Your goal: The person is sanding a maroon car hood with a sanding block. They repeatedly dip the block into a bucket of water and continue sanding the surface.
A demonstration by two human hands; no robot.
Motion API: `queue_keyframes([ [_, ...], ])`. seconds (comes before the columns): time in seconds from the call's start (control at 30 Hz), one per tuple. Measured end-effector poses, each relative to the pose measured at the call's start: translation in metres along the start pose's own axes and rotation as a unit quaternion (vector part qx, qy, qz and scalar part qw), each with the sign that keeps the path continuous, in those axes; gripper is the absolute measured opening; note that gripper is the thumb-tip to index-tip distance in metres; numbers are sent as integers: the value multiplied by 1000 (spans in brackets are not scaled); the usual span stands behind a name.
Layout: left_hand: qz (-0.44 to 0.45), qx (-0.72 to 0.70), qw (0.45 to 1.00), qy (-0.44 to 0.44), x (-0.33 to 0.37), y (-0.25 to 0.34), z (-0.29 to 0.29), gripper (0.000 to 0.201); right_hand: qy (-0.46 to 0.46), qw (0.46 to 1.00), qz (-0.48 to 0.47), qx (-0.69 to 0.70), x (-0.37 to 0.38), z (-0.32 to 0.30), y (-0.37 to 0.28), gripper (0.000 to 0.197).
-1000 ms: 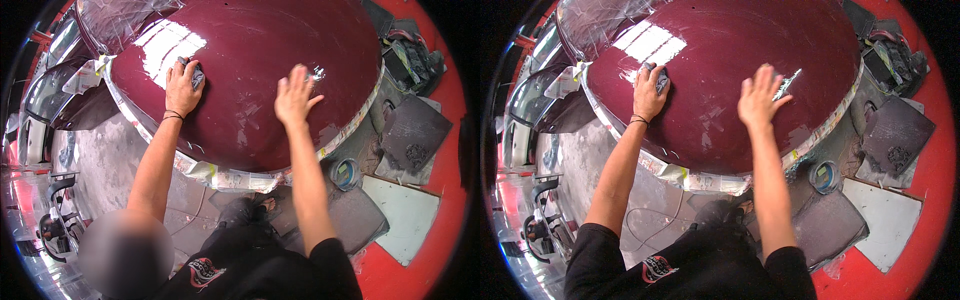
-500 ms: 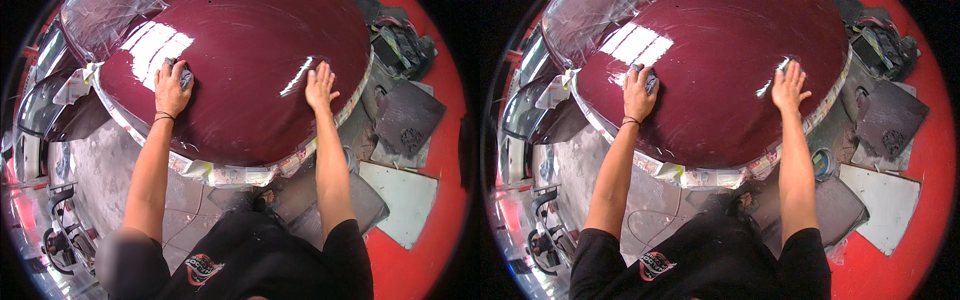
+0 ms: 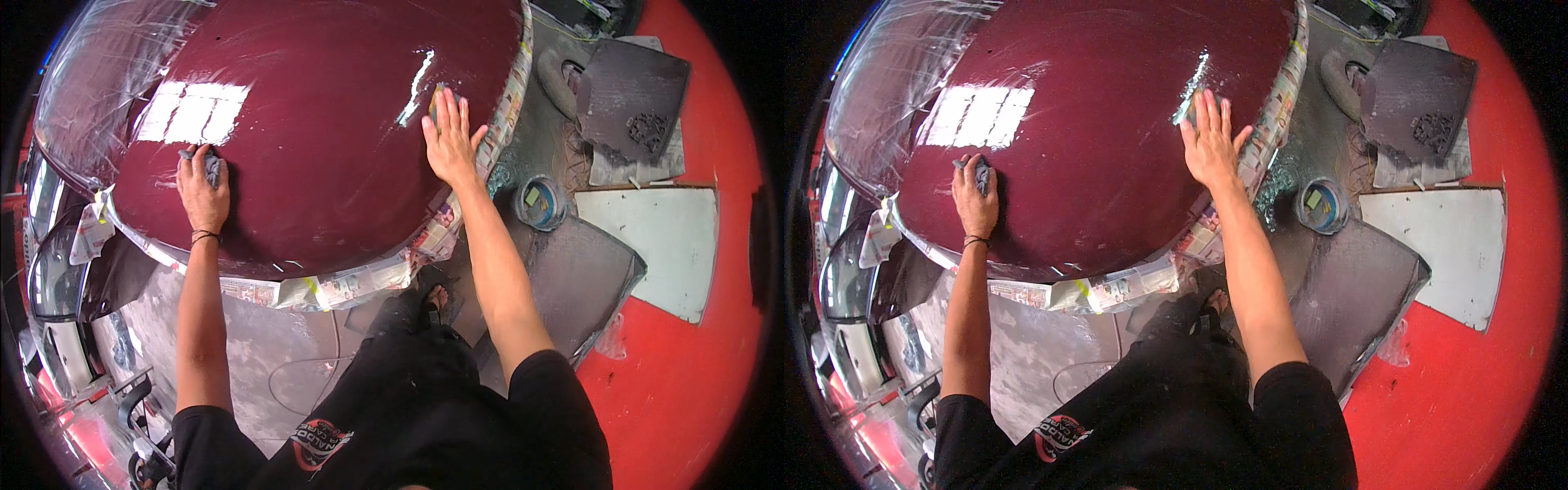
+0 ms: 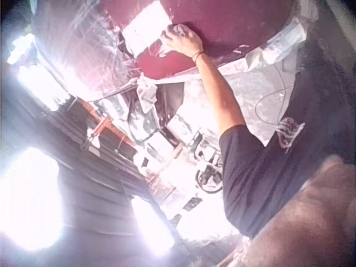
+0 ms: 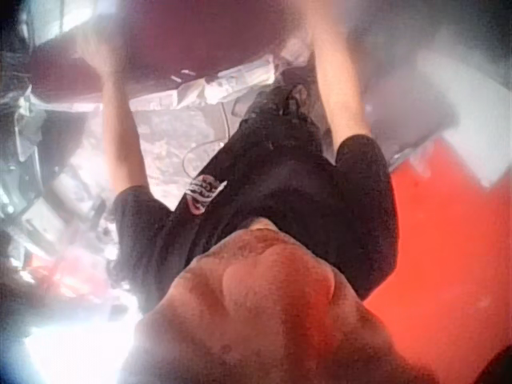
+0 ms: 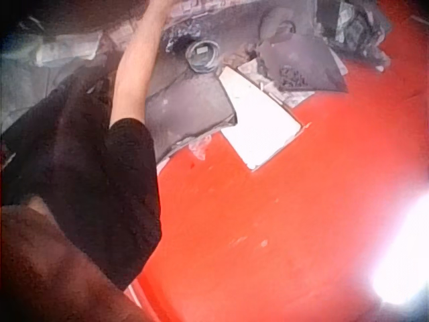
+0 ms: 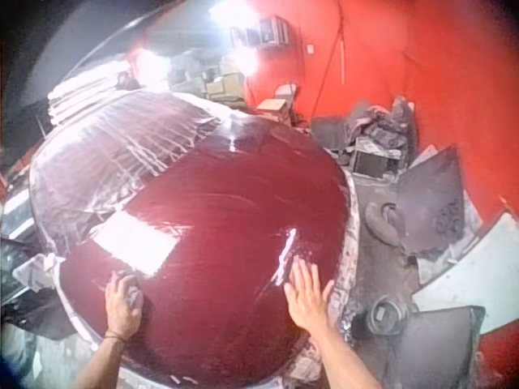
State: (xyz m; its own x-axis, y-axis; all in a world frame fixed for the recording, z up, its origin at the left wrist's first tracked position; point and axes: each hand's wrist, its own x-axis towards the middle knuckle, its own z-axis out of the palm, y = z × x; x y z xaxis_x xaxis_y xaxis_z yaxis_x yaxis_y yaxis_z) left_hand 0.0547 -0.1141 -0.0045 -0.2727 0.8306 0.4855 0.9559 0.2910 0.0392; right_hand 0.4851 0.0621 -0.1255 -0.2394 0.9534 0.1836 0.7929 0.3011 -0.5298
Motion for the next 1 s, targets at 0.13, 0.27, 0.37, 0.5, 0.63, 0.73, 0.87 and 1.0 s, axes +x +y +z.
queue_keyframes([
  [0.13, -1, 20, 1000, -10, -8, -8, -5, 48, 29, 1000, 10, 4, -65, 23, -36, 73],
  [0.27, -2, 21, 1000, -11, -10, -8, -4, 47, -48, 997, -24, 60, -212, 54, -55, 76],
  [0.37, -2, 23, 1000, -12, -9, -6, -2, 46, -42, 999, -12, 16, -164, 40, -19, 75],
  [0.5, 2, 21, 1000, -15, -4, -5, -1, 47, -46, 996, 71, 4, -31, -3, 33, 73],
  [0.63, -11, 17, 1000, -19, -10, -6, -6, 49, -58, 989, 130, 51, -34, 1, 15, 73],
  [0.73, -17, -4, 1000, -16, -10, -4, -7, 50, -36, 998, 39, 43, -118, 27, -9, 77],
  [0.87, -37, -15, 999, -24, -7, -5, 8, 61, -83, 993, 70, 39, -107, 22, 13, 75],
  [1.0, -66, 5, 996, -65, 13, 54, 28, 76, -90, 976, 171, 100, 49, -29, 70, 74],
])
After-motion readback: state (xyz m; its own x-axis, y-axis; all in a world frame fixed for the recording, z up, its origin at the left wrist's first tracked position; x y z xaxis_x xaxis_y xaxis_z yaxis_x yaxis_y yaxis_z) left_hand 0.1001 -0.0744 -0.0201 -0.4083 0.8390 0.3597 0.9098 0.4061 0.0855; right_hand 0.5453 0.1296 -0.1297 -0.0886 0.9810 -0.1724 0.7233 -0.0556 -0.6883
